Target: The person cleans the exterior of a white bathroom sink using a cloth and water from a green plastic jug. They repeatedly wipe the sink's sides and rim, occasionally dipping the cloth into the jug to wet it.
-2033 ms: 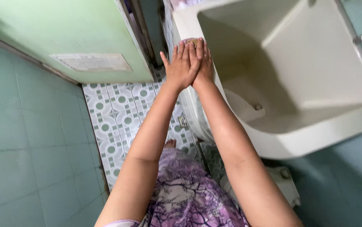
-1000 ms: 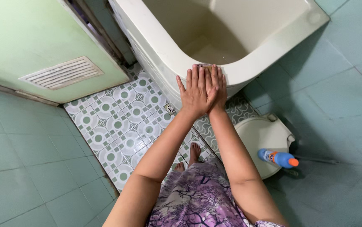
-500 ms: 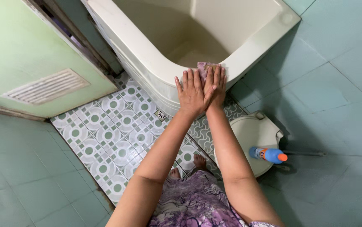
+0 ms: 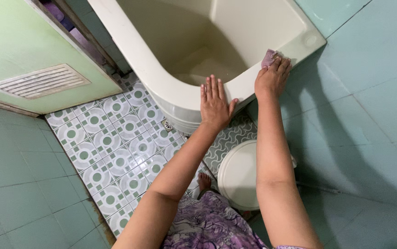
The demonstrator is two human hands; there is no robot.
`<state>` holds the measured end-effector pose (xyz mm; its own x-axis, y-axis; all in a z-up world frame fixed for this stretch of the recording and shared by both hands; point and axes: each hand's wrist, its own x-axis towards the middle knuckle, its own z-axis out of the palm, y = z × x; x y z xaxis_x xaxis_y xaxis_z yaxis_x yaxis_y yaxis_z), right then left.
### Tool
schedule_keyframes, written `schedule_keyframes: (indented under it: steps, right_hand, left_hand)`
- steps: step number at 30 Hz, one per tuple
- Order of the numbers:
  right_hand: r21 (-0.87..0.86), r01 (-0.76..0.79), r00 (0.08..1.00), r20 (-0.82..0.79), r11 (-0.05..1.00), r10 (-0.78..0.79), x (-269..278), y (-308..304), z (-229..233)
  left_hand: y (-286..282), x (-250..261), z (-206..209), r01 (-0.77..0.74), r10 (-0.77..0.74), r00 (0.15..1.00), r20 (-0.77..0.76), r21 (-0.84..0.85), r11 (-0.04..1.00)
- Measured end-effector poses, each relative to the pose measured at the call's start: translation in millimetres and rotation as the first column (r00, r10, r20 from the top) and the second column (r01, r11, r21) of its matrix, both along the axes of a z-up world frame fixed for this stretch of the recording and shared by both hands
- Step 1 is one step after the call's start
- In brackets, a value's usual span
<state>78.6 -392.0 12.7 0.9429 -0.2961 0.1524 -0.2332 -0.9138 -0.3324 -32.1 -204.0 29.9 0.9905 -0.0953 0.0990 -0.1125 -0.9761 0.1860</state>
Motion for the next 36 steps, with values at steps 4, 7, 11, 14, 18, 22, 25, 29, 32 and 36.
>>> schedule_keyframes:
  steps: [4,7,11,14,18,22,25,29,32,36]
  right_hand:
    - [0.031,0.006,1.0,-0.023,0.999,-0.005,24,-27,6]
    - [0.032,0.005,0.999,-0.034,0.999,-0.004,38,-48,16]
    - [0.005,-0.023,0.997,-0.075,1.0,0.023,35,-41,14]
    - [-0.033,-0.113,0.993,-0.022,0.993,0.112,5,-8,-2]
    - [-0.101,-0.29,0.951,0.079,0.952,0.298,-46,49,-10]
    - [-0.113,-0.433,0.886,0.13,0.894,0.446,-90,96,3]
    - [-0.102,-0.523,0.832,0.156,0.846,0.533,-100,131,11]
    - [-0.081,-0.611,0.768,0.18,0.787,0.615,-101,183,12]
    - [-0.058,-0.686,0.697,0.237,0.726,0.677,-95,223,6]
    - [0.113,-0.795,0.596,0.333,0.596,0.731,-88,258,-6]
  left_hand:
    - [-30,9,5,0.028,-0.03,0.998,-0.052,-0.054,0.998]
    - [-34,10,5,0.036,-0.037,0.999,-0.026,-0.052,0.998]
    - [-29,7,0,0.048,-0.046,0.998,0.039,-0.037,0.998]
    - [-25,2,-4,0.09,-0.052,0.982,0.183,-0.205,0.975]
    - [-3,-12,-8,0.236,0.059,0.926,0.374,-0.691,0.683]
    - [26,-40,-18,0.17,0.325,0.849,0.417,-0.798,0.578]
    - [49,-53,-28,0.143,0.447,0.801,0.397,-0.853,0.502]
    - [76,-61,-36,0.152,0.484,0.821,0.304,-0.932,0.328]
    - [99,-55,-37,0.187,0.501,0.831,0.242,-0.97,0.159]
    - [124,-38,-53,0.2,0.546,0.809,0.218,-0.975,0.094]
